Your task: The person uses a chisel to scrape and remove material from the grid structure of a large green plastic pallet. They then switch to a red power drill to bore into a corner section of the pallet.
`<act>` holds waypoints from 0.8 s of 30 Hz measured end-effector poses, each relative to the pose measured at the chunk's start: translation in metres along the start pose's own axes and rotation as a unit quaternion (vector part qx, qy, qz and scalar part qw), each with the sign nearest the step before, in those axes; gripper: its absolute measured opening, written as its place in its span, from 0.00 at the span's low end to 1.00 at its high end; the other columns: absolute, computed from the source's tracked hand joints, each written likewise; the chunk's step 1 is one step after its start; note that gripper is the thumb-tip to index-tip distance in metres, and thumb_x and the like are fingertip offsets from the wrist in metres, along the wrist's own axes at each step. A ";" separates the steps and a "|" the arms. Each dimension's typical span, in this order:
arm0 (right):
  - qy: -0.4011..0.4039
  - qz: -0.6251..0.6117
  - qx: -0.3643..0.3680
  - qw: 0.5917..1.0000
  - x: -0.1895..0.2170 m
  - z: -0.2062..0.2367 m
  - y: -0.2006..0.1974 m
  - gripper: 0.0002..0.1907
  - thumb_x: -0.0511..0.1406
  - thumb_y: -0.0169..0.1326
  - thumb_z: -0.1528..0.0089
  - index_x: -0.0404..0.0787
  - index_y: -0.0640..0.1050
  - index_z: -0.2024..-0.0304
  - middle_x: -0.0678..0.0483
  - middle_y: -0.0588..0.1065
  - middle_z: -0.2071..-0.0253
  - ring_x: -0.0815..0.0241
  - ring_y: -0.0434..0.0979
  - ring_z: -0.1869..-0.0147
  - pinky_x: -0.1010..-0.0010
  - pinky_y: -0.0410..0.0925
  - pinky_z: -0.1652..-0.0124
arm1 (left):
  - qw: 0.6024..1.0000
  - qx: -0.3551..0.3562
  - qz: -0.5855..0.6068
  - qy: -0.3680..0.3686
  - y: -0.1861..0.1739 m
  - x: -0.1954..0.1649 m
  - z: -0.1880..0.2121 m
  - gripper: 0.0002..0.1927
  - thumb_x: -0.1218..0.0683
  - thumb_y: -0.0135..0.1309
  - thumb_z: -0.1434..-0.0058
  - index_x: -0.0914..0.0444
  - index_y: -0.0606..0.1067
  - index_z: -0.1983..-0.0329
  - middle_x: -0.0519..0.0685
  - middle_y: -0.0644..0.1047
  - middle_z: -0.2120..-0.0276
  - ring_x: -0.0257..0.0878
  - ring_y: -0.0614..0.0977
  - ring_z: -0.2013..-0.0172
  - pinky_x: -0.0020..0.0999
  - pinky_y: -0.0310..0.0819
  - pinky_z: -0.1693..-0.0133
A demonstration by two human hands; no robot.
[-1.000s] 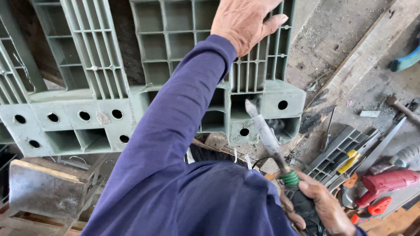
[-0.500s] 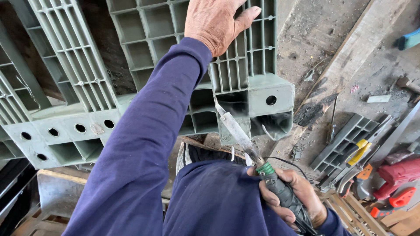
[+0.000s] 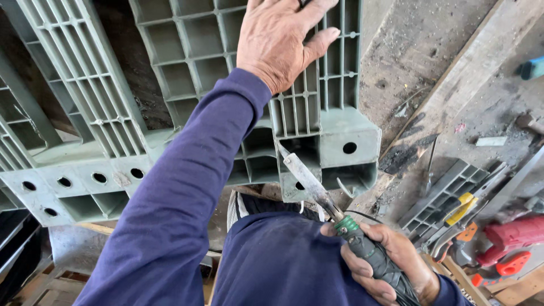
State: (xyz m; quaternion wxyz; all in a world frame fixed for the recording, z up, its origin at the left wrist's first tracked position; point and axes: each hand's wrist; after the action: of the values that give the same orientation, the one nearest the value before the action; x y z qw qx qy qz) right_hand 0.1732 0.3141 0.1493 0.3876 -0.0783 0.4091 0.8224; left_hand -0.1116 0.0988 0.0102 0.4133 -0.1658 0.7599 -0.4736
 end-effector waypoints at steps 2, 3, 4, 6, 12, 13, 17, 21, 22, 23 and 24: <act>0.010 0.026 -0.017 0.999 0.007 -0.001 0.004 0.32 0.42 0.34 0.32 0.30 0.59 0.30 0.46 0.66 0.74 0.57 0.66 0.87 0.68 0.63 0.88 | 1.000 -0.013 -0.021 0.008 -0.002 -0.001 -0.001 0.22 0.37 0.54 0.25 0.52 0.75 0.35 0.47 0.75 0.39 0.49 0.71 0.38 0.52 0.56 0.35; 0.012 0.038 -0.022 0.999 0.010 0.000 0.006 0.32 0.42 0.33 0.31 0.29 0.59 0.30 0.46 0.66 0.75 0.57 0.66 0.87 0.68 0.63 0.87 | 1.000 0.003 -0.009 -0.002 -0.003 -0.001 -0.001 0.23 0.37 0.53 0.24 0.52 0.74 0.34 0.47 0.75 0.38 0.48 0.70 0.36 0.52 0.55 0.34; 0.013 0.049 -0.028 0.998 0.012 0.001 0.008 0.32 0.43 0.33 0.31 0.29 0.60 0.30 0.46 0.66 0.75 0.57 0.66 0.87 0.68 0.62 0.87 | 1.000 0.019 0.003 -0.013 -0.002 -0.002 -0.002 0.23 0.37 0.53 0.24 0.52 0.74 0.33 0.46 0.74 0.37 0.48 0.69 0.35 0.52 0.54 0.32; 0.017 0.054 -0.062 0.996 0.016 0.003 0.010 0.30 0.43 0.32 0.30 0.29 0.60 0.31 0.46 0.65 0.76 0.58 0.65 0.87 0.69 0.62 0.88 | 0.999 0.030 0.013 -0.024 -0.001 -0.003 -0.002 0.24 0.37 0.53 0.23 0.53 0.74 0.33 0.46 0.73 0.36 0.48 0.67 0.34 0.52 0.52 0.31; 0.047 -0.045 0.019 0.998 0.024 -0.007 -0.002 0.30 0.38 0.29 0.33 0.29 0.59 0.32 0.46 0.66 0.76 0.55 0.68 0.87 0.65 0.64 0.90 | 0.999 0.027 0.006 -0.020 0.002 0.002 -0.004 0.24 0.37 0.52 0.23 0.53 0.74 0.33 0.47 0.73 0.35 0.48 0.67 0.33 0.53 0.51 0.31; 0.057 -0.076 0.070 0.993 0.024 -0.010 -0.007 0.29 0.36 0.28 0.34 0.30 0.58 0.32 0.47 0.66 0.75 0.55 0.69 0.87 0.64 0.65 0.90 | 1.000 0.023 0.003 -0.018 0.002 0.002 -0.004 0.24 0.37 0.53 0.23 0.53 0.74 0.33 0.47 0.73 0.35 0.48 0.67 0.33 0.53 0.51 0.31; 0.068 -0.133 0.079 0.986 0.015 -0.008 -0.018 0.28 0.40 0.28 0.29 0.32 0.57 0.30 0.46 0.67 0.74 0.52 0.71 0.85 0.64 0.65 0.87 | 1.000 0.017 0.006 -0.016 0.003 0.002 -0.004 0.23 0.37 0.53 0.24 0.53 0.74 0.33 0.47 0.73 0.35 0.48 0.67 0.33 0.53 0.52 0.31; 0.004 -0.007 0.063 0.998 0.002 0.007 -0.017 0.31 0.44 0.34 0.29 0.29 0.59 0.31 0.46 0.68 0.72 0.57 0.68 0.84 0.70 0.64 0.84 | 0.999 0.022 0.025 -0.014 0.000 -0.002 -0.003 0.23 0.37 0.53 0.23 0.53 0.75 0.33 0.47 0.74 0.38 0.48 0.69 0.36 0.53 0.53 0.32; -0.030 0.052 0.040 0.997 -0.002 0.014 -0.014 0.32 0.44 0.37 0.30 0.27 0.60 0.31 0.46 0.68 0.72 0.59 0.68 0.83 0.71 0.63 0.82 | 1.000 0.018 0.019 -0.011 -0.001 -0.003 -0.003 0.23 0.38 0.53 0.23 0.53 0.75 0.34 0.47 0.75 0.38 0.48 0.70 0.36 0.53 0.54 0.33; -0.061 0.112 -0.001 0.992 -0.007 0.019 -0.012 0.32 0.45 0.39 0.31 0.28 0.61 0.32 0.46 0.68 0.72 0.60 0.68 0.83 0.71 0.63 0.82 | 1.000 0.014 0.012 -0.007 -0.003 -0.003 -0.003 0.22 0.38 0.53 0.23 0.53 0.76 0.35 0.47 0.75 0.39 0.48 0.70 0.37 0.53 0.54 0.33; -0.093 0.169 -0.043 0.980 -0.014 0.023 -0.009 0.31 0.45 0.42 0.32 0.29 0.62 0.34 0.46 0.69 0.73 0.60 0.68 0.82 0.72 0.63 0.81 | 1.000 0.005 0.004 0.002 -0.004 -0.005 -0.003 0.21 0.38 0.54 0.24 0.53 0.76 0.36 0.48 0.75 0.41 0.49 0.71 0.38 0.53 0.55 0.35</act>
State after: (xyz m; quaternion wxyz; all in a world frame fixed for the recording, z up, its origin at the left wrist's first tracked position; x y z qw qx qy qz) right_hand 0.1934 0.3259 0.1652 0.2754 0.0520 0.3432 0.8965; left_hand -0.1116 0.1015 0.0164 0.4144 -0.1599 0.7588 -0.4763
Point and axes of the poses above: each hand's wrist, its own z-axis away from the middle knuckle, its own y-axis out of the palm, x = y × z
